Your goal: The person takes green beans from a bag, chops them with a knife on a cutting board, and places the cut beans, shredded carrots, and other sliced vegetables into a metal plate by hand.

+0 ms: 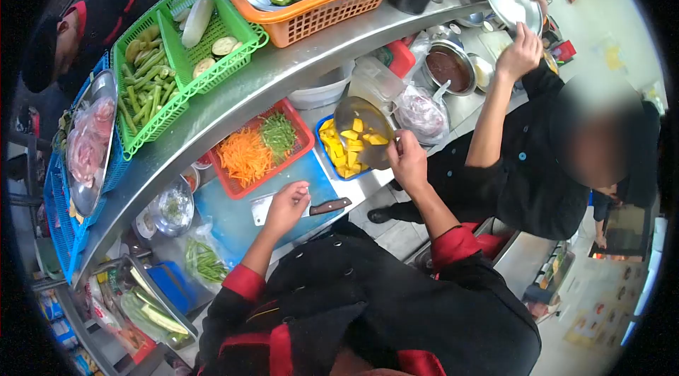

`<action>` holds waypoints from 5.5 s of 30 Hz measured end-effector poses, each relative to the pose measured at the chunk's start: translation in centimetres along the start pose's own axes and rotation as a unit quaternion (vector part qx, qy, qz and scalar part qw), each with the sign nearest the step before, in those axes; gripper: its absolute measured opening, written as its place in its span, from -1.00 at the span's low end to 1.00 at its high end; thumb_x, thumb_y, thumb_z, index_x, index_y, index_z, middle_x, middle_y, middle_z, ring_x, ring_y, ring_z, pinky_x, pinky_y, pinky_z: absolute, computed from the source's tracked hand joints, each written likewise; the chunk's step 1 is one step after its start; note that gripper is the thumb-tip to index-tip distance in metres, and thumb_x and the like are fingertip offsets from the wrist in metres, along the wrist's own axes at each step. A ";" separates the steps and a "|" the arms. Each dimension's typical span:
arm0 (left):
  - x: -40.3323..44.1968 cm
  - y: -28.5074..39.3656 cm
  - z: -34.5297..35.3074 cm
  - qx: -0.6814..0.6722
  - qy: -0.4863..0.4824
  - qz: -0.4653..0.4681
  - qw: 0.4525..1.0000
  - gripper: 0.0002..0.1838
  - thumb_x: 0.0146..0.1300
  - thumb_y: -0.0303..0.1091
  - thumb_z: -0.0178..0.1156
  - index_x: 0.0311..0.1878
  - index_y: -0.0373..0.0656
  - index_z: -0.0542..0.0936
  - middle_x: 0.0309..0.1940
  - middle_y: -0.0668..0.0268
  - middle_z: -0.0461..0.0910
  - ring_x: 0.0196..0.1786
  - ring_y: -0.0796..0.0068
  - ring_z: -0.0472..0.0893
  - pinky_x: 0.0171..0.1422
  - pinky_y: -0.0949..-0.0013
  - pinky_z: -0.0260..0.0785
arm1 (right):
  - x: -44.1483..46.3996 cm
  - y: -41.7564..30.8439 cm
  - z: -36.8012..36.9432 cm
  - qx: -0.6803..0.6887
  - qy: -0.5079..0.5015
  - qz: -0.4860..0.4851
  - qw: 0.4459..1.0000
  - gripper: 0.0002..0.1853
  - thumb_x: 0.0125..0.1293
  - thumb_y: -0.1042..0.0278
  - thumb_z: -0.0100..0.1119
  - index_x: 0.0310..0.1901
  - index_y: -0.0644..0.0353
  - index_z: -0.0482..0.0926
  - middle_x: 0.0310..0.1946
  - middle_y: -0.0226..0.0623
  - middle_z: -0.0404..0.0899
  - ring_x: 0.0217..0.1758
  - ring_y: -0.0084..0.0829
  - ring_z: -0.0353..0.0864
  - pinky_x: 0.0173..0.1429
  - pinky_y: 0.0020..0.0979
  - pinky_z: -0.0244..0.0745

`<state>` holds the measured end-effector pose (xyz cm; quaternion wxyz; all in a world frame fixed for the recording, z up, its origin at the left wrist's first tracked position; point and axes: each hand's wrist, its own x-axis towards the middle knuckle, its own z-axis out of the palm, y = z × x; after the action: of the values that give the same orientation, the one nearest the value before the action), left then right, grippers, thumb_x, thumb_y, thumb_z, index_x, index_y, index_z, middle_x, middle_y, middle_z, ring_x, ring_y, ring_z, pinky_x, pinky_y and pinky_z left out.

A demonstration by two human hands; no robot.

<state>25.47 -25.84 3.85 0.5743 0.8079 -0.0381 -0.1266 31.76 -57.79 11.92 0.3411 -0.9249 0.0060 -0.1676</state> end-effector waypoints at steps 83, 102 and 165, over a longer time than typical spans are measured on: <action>-15.8 -5.3 -7.3 -0.438 0.364 -0.141 0.810 -0.33 0.45 0.05 0.22 0.37 -0.31 0.39 0.18 0.12 0.60 0.12 0.26 0.67 0.11 0.08 0.62 | 0.0 -24.3 19.6 0.220 -0.616 -0.315 0.688 -0.58 0.24 0.32 0.31 0.16 0.12 0.62 -0.18 -0.16 0.70 -0.17 -0.35 0.72 -0.08 -0.31 0.63; -21.7 -11.8 -0.3 -0.474 0.442 -0.222 0.729 -0.29 0.49 0.12 0.14 0.44 -0.25 0.32 0.19 0.07 0.60 0.09 0.19 0.70 0.05 0.08 0.67 | 7.1 -19.7 29.3 0.013 -0.400 -0.354 0.846 -0.79 0.27 0.32 0.27 -0.08 0.09 0.72 -0.08 -0.05 0.71 -0.03 -0.07 0.73 0.08 -0.12 0.61; -34.4 10.9 -43.5 0.247 0.478 0.156 0.828 -0.49 0.32 -0.22 0.34 0.33 -0.03 0.54 0.29 -0.07 0.48 0.25 -0.07 0.57 0.19 0.13 0.54 | -6.7 -76.1 22.5 -0.201 -0.548 -0.437 0.684 -0.62 0.16 0.25 0.33 0.04 0.08 0.66 -0.19 -0.22 0.73 -0.24 -0.40 0.76 -0.21 -0.35 0.73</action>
<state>4.00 17.55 33.01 0.3141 0.8655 0.0858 0.3807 24.62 15.57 41.99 -0.0223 -0.7958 -0.5535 0.2445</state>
